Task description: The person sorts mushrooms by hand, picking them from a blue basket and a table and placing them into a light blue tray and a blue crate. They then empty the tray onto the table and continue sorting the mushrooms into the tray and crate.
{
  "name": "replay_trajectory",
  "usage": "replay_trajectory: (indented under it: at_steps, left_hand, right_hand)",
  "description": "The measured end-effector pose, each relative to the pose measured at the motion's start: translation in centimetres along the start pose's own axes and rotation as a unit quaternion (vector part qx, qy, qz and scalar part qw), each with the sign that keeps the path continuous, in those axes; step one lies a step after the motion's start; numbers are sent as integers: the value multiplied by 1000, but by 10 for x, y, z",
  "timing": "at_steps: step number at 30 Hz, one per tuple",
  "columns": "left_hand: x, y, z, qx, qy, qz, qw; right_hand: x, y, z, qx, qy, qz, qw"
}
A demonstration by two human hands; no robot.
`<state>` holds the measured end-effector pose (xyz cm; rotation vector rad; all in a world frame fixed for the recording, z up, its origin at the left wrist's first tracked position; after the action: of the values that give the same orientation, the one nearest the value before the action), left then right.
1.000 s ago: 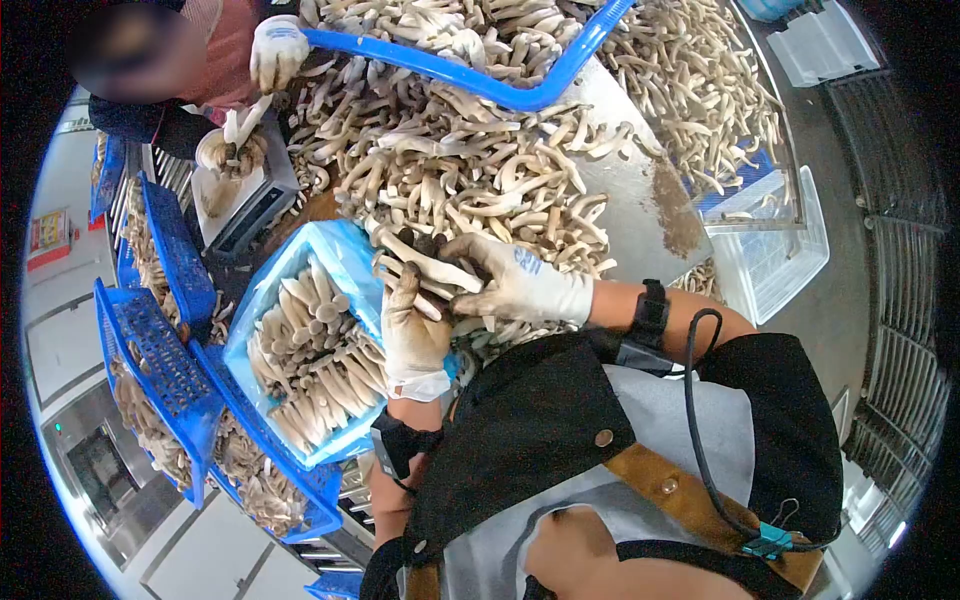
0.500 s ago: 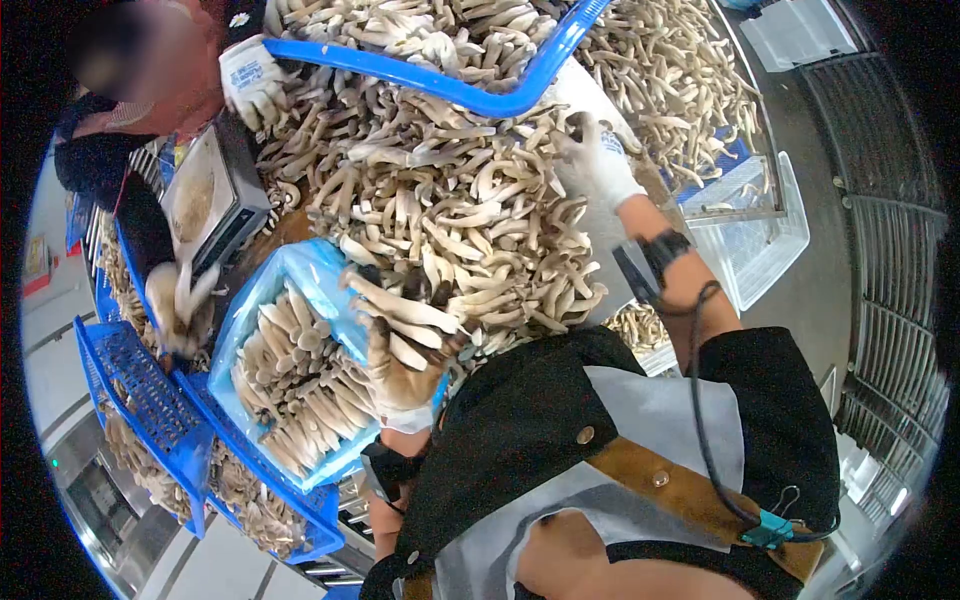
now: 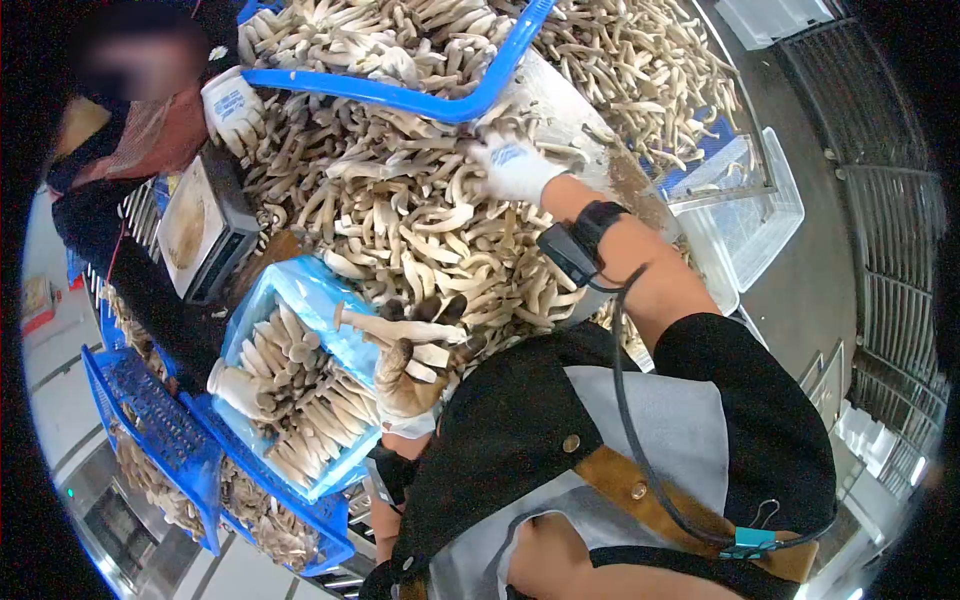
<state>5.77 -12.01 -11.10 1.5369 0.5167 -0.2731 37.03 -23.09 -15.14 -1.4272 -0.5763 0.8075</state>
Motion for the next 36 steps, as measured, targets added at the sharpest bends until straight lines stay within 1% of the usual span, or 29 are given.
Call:
replay_trajectory:
  at_steps: [1,3,6,7,8,9,10,11,12,13,14,15,17,18,19,21,22,23,25,26,27,28,29,30,32,33,34,35,36]
  left_hand:
    - [-5,5,0,10,8,4,1000]
    - [-21,28,1,43,64,14,997]
    - [-35,36,-8,55,96,41,993]
    - [-38,36,-10,56,95,52,993]
    - [-38,32,-12,69,107,43,991]
    - [-37,26,-14,82,121,35,989]
    - [-38,19,-18,96,135,26,986]
    - [-38,6,-22,107,104,-23,988]
    - [-39,-10,-27,118,75,-73,987]
    - [-40,-2,-21,164,136,-113,970]
    - [-41,7,-14,213,192,-158,945]
    - [-41,1,-18,270,170,-129,939]
    - [-50,3,-26,239,73,-123,960]
    - [-52,-2,-28,211,58,-101,970]
    - [-51,0,-28,181,84,-118,973]
    - [-48,4,-21,120,127,-152,973]
    - [-40,23,-20,93,134,-112,980]
    - [-39,16,-22,96,119,-110,982]
    - [-40,-4,-28,102,86,-106,985]
    - [-37,9,-25,97,101,-121,983]
    - [-37,4,-27,114,85,-119,983]
    - [-39,-4,-33,130,71,-116,982]
    - [-41,-10,-35,145,57,-114,981]
    - [-40,-3,-36,164,40,-116,979]
    - [-38,3,-29,129,108,-120,978]
    - [-35,10,-25,113,143,-119,976]
    - [-34,19,-22,79,164,-141,973]
    - [-34,20,-21,80,162,-126,975]
    - [-34,19,-21,81,160,-111,978]
  right_hand:
    - [0,11,3,-67,-30,111,991]
    - [-2,-11,11,-12,-20,193,981]
    - [2,-54,44,-67,-88,164,980]
    - [13,-57,61,-38,-102,80,991]
    - [29,-51,78,-13,-138,-56,989]
    - [51,-56,96,20,-161,-37,986]
    - [79,-55,114,133,-148,-25,980]
    - [106,-52,122,160,-165,26,973]
    - [132,-37,123,179,-162,10,970]
    - [158,-14,130,200,-158,-7,967]
    - [173,7,128,194,-140,24,971]
    - [159,-21,123,156,-131,70,976]
    - [175,0,132,16,-162,106,981]
    - [181,7,132,-8,-188,113,976]
    - [173,-2,135,-33,-214,123,968]
    - [157,-19,129,23,-248,261,933]
    - [153,-6,121,11,-273,317,908]
    - [148,7,109,-1,-295,370,881]
    - [109,-23,83,-18,-332,344,878]
    - [94,-23,67,21,-325,340,882]
    - [81,-24,54,59,-318,335,885]
    - [66,-53,50,35,-290,348,891]
    - [58,-67,46,5,-306,331,893]
    - [60,-74,49,8,-261,350,900]
    - [69,-72,61,7,-242,247,938]
    - [75,-68,71,3,-265,121,956]
    - [89,-63,89,41,-271,68,959]
    - [105,-61,113,73,-263,68,960]
    - [114,-56,137,167,-264,27,949]
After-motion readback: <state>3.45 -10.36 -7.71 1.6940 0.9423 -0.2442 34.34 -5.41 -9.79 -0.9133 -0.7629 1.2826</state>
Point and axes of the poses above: each hand's wrist, its own x-axis towards the middle knuckle, its own y-axis out of the palm, z = x × y, the point moved 2 cm from there along x, towards the middle knuckle, and after that the axes turned 14 degrees about -x, right-handed, at the moved point
